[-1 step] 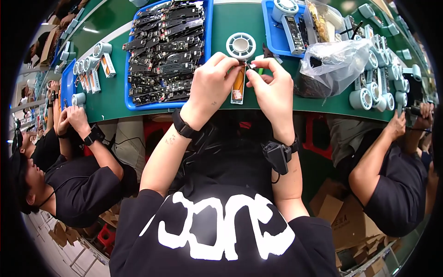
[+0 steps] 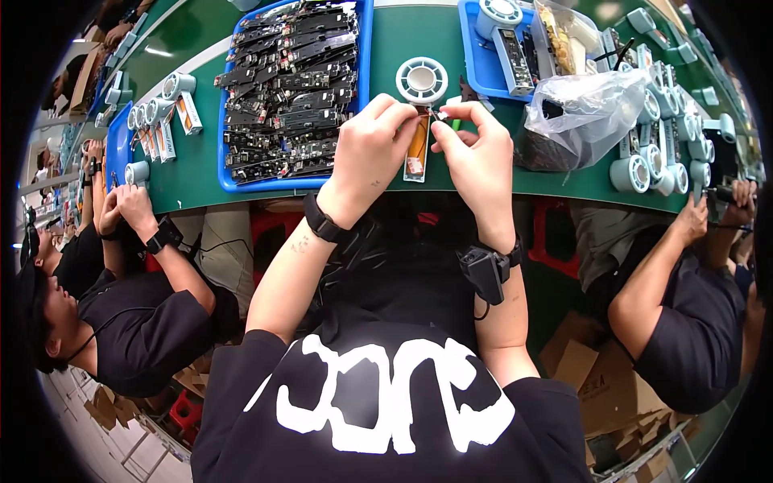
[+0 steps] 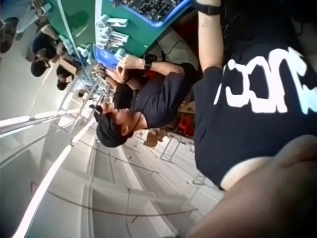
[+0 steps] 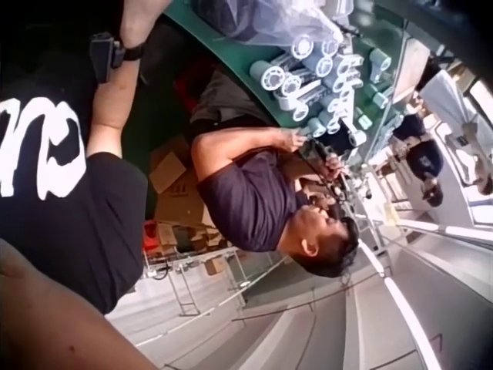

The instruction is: The person picks up a circuit board and a battery, connects the wires from the battery to the board by hand, and then sets the connected components down on the table. This process is repeated with another circuit board and battery.

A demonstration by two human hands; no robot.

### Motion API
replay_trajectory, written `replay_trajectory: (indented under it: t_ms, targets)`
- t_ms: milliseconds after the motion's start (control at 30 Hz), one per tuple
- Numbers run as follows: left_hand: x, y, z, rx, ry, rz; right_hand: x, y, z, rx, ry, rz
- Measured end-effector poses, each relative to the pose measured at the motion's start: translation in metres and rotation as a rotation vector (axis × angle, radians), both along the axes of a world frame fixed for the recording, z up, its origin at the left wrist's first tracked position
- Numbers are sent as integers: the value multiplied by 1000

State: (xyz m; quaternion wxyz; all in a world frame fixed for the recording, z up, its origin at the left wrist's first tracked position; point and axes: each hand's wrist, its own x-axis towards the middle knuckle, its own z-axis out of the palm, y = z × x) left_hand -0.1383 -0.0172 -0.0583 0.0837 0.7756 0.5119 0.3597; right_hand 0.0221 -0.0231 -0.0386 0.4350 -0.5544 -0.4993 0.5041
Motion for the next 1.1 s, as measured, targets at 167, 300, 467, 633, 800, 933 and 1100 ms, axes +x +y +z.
replay_trajectory:
  t_ms: [167,300,467,633,800,933,1100]
  targets:
    - [0,-9,12,36,152,-3,1,5,5,1,3,-1]
    - [2,-10,15,26,279,-1,-1,11,3,-42,8,-11]
    - [3,-10,24,-38,334,38,-7,3,5,19,-49,-18]
    - [11,-15,17,-15,221,18,-12,-4,-6,207,-270,-85]
    - [18,-34,19,-80,-221,7,-21,-10,1,227,-327,-128]
    - [15,-45,16,-349,-517,-53,-32,-11,2,315,-531,-186]
    - [2,-55,8,-470,-613,-74,-42,-8,-13,613,-759,-182]
